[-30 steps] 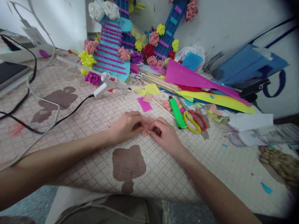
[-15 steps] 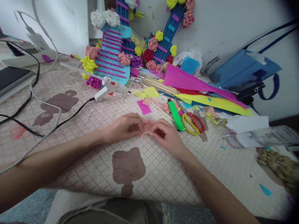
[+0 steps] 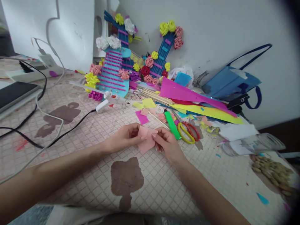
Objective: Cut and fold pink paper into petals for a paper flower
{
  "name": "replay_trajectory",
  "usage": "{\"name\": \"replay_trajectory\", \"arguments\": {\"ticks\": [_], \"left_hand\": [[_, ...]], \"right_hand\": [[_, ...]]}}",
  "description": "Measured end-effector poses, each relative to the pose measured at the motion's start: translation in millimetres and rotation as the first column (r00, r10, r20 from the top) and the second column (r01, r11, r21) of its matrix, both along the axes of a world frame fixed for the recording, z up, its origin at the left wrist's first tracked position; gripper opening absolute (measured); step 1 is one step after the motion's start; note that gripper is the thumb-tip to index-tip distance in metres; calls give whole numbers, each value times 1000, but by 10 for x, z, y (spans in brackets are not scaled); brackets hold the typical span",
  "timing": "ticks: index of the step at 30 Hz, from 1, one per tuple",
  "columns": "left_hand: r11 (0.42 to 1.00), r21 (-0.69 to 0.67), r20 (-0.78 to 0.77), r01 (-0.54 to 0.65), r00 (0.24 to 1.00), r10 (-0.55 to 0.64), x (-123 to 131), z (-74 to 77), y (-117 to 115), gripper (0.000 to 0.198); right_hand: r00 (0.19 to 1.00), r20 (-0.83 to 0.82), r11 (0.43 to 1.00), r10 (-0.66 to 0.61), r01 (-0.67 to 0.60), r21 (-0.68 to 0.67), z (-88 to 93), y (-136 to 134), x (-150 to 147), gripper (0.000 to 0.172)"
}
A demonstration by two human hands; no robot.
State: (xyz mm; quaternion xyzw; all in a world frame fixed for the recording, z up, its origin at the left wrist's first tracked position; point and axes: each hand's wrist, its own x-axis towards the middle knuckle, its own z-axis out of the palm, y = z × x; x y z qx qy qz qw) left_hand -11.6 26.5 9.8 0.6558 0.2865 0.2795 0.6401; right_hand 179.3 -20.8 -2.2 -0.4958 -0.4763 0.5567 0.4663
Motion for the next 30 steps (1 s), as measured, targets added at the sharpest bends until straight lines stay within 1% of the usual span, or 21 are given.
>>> {"name": "replay_trajectory", "arguments": {"ticks": [2, 5, 9, 14, 17, 19, 22, 23, 27, 30], "left_hand": [[997, -53, 9, -53, 999, 54, 7, 17, -15, 28], [987, -101, -27, -127, 992, 125, 7, -2, -14, 25], [979, -138, -41, -152, 988, 148, 0, -35, -4, 23], [972, -185, -46, -146, 989, 140, 2, -17, -18, 23], [971, -187, -48, -149, 989, 142, 9, -13, -23, 22], [971, -180, -53, -159, 987, 151, 12, -24, -20, 23], [972, -164, -57, -165, 986, 158, 13, -48, -11, 26], [973, -168, -49, -156, 987, 150, 10, -56, -7, 27], [973, -212, -39, -88, 996, 82, -13, -87, 11, 31], [975, -197, -70, -99, 994, 86, -34, -107, 29, 30]], "right_hand": [[999, 31, 1000, 4, -5, 25, 16, -10, -18, 24], [998, 57, 999, -21, 19, 34, 43, -29, -49, 25], [999, 31, 999, -42, 41, 25, 43, -41, -70, 24], [997, -66, 999, -36, 34, -35, 7, -32, -71, 23], [995, -87, 997, -41, 35, -67, 0, -29, -73, 24], [996, -90, 997, 0, -6, -74, -4, -32, -74, 25], [993, -71, 991, 98, -104, -80, -19, -42, -77, 26], [993, -55, 990, 107, -112, -82, -27, -44, -76, 26], [999, -5, 997, 32, -32, -66, -53, -34, -68, 23], [1000, -10, 999, 11, -11, -42, -57, -16, -57, 23]]}}
